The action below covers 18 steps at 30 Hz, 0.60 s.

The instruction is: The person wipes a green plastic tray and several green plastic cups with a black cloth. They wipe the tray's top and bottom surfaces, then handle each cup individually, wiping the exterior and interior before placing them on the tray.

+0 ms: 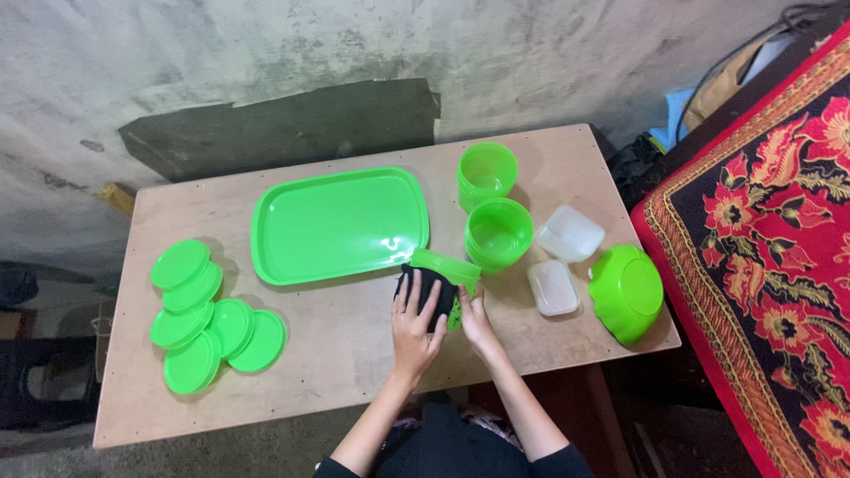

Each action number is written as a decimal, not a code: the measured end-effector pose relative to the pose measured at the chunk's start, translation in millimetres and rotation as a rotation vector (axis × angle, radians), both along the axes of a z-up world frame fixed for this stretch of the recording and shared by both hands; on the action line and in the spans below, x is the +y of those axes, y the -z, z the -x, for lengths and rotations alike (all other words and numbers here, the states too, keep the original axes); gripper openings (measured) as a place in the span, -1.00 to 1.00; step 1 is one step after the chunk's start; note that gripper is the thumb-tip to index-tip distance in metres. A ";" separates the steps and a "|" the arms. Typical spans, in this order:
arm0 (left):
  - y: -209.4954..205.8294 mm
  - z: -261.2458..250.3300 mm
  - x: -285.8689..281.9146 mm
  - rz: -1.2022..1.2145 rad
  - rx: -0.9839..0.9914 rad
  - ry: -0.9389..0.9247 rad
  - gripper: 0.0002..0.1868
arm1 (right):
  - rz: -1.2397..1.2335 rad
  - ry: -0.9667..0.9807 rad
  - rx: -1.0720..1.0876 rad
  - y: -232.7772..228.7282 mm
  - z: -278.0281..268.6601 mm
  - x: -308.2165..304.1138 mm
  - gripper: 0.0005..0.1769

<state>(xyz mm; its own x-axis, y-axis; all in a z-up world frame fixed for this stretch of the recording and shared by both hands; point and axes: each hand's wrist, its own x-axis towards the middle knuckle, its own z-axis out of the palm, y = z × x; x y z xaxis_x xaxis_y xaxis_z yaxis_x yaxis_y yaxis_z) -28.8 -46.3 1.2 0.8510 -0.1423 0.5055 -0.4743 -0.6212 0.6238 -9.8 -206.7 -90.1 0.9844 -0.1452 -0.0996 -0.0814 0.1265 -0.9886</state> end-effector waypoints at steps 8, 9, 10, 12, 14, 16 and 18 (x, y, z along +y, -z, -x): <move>16.4 -10.1 -8.3 0.534 0.288 -0.180 -0.44 | 0.088 -0.140 -0.018 1.5 -8.0 -15.4 -0.05; 16.2 -6.2 -12.7 0.442 0.196 -0.188 -0.40 | 0.079 -0.138 -0.015 1.6 -11.4 -16.3 -0.03; 15.1 -0.8 -17.0 0.349 0.105 -0.197 -0.37 | 0.070 -0.135 -0.013 1.7 -14.8 -16.6 -0.01; 11.6 6.5 -19.9 0.116 -0.096 -0.154 -0.41 | 0.036 -0.129 0.034 1.7 -22.1 -18.3 0.03; 10.5 5.9 -18.7 0.028 -0.174 -0.128 -0.43 | 0.044 -0.149 0.048 3.7 -26.0 -20.5 0.05; 10.7 -0.6 -16.2 0.090 -0.135 -0.116 -0.42 | 0.090 -0.192 0.029 6.1 -24.5 -26.3 0.05; 14.1 -12.9 -12.8 0.490 0.092 -0.150 -0.46 | -0.023 -0.228 0.127 10.7 -23.3 -29.8 0.08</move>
<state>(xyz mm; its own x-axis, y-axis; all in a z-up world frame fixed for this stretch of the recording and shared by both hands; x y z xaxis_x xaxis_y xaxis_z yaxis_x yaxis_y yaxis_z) -15.9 -59.1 -12.9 0.8881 0.2194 0.4040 -0.3318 -0.3025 0.8936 13.5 -236.5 -100.8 0.9709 0.0828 -0.2248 -0.2332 0.1130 -0.9658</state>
